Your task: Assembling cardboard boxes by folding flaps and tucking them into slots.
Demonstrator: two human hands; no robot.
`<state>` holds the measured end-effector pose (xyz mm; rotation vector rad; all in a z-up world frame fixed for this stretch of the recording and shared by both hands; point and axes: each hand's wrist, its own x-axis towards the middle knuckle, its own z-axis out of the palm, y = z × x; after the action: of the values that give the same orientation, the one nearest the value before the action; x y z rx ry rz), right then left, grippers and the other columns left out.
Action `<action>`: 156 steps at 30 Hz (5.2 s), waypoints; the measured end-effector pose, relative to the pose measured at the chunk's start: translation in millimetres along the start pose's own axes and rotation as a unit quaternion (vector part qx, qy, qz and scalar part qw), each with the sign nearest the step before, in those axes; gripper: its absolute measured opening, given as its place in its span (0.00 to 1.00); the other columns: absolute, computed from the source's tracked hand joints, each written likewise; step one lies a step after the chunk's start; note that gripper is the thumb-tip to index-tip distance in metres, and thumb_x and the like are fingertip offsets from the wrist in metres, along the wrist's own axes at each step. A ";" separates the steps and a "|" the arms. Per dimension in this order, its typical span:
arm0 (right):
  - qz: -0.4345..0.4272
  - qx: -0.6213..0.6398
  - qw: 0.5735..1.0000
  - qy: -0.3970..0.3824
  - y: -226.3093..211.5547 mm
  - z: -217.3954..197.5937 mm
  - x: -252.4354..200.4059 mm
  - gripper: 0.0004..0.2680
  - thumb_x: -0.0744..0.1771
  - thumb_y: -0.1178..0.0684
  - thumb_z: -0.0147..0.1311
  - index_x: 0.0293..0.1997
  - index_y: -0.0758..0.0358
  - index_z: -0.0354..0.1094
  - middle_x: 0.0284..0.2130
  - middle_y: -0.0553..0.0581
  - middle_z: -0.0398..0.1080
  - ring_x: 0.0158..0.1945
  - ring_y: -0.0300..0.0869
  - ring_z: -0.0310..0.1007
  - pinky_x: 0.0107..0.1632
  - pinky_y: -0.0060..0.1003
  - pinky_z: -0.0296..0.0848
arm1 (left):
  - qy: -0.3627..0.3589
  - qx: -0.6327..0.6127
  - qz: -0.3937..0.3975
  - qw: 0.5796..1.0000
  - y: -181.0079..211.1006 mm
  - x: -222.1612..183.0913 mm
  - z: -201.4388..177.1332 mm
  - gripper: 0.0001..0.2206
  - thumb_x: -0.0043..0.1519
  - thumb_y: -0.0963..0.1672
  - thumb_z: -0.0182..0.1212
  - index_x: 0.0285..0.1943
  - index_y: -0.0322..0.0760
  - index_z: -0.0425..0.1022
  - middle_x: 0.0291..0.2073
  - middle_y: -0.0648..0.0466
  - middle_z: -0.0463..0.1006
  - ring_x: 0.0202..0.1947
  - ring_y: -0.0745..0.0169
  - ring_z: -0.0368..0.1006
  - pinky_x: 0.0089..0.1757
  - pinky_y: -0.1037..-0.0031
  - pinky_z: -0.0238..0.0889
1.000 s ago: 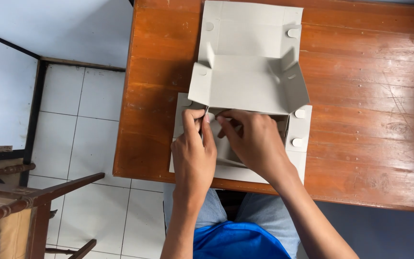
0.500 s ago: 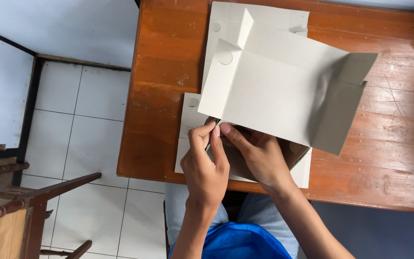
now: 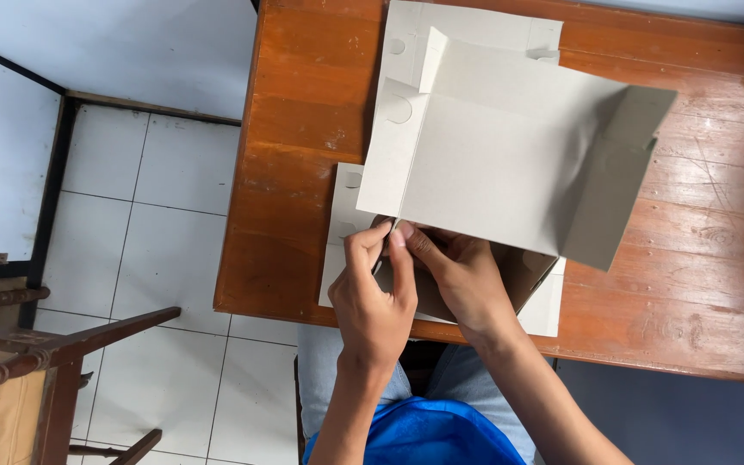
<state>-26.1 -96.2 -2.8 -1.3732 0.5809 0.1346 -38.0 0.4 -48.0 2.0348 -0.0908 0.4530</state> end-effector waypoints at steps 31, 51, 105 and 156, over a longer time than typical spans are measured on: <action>-0.158 -0.609 0.772 0.091 -13.4 -119.9 -29.1 0.16 0.70 0.52 0.52 0.17 0.60 0.64 0.09 0.52 0.61 0.13 0.44 0.63 0.23 0.38 0.67 | -0.244 0.204 -0.041 0.947 23.3 34.0 -37.8 0.13 0.67 0.51 0.59 0.33 0.44 0.68 0.27 0.52 0.80 0.32 0.51 0.81 0.33 0.59 0.74; -0.022 -0.632 0.771 0.068 -37.7 -105.8 -67.3 0.21 0.70 0.38 0.48 0.21 0.61 0.71 0.12 0.56 0.66 0.19 0.46 0.72 0.33 0.39 0.73 | -0.294 0.175 0.031 0.939 24.9 37.7 -53.7 0.22 0.66 0.55 0.61 0.23 0.44 0.65 0.14 0.53 0.69 0.21 0.52 0.73 0.27 0.64 0.67; 0.001 -0.269 0.961 0.059 -14.2 -160.5 42.9 0.25 0.74 0.33 0.36 0.31 0.64 0.71 0.20 0.55 0.62 0.28 0.42 0.60 0.34 0.34 0.59 | -0.384 -0.142 -0.196 0.891 1.6 115.3 4.5 0.36 0.70 0.59 0.33 0.70 0.24 0.67 0.65 0.30 0.69 0.70 0.35 0.61 0.65 0.49 0.52; -0.331 -0.124 0.933 0.060 -24.9 -141.0 -2.1 0.20 0.66 0.52 0.41 0.64 0.68 0.67 0.48 0.65 0.71 0.51 0.52 0.68 0.57 0.50 0.67 | -0.253 -0.276 -0.003 0.927 42.5 86.5 -3.6 0.27 0.66 0.43 0.60 0.76 0.40 0.60 0.55 0.38 0.77 0.46 0.56 0.79 0.47 0.67 0.74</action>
<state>-61.2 -234.6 8.7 -1.7643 0.1751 -0.4387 30.4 -6.4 19.6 1.5423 -0.4729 -0.1155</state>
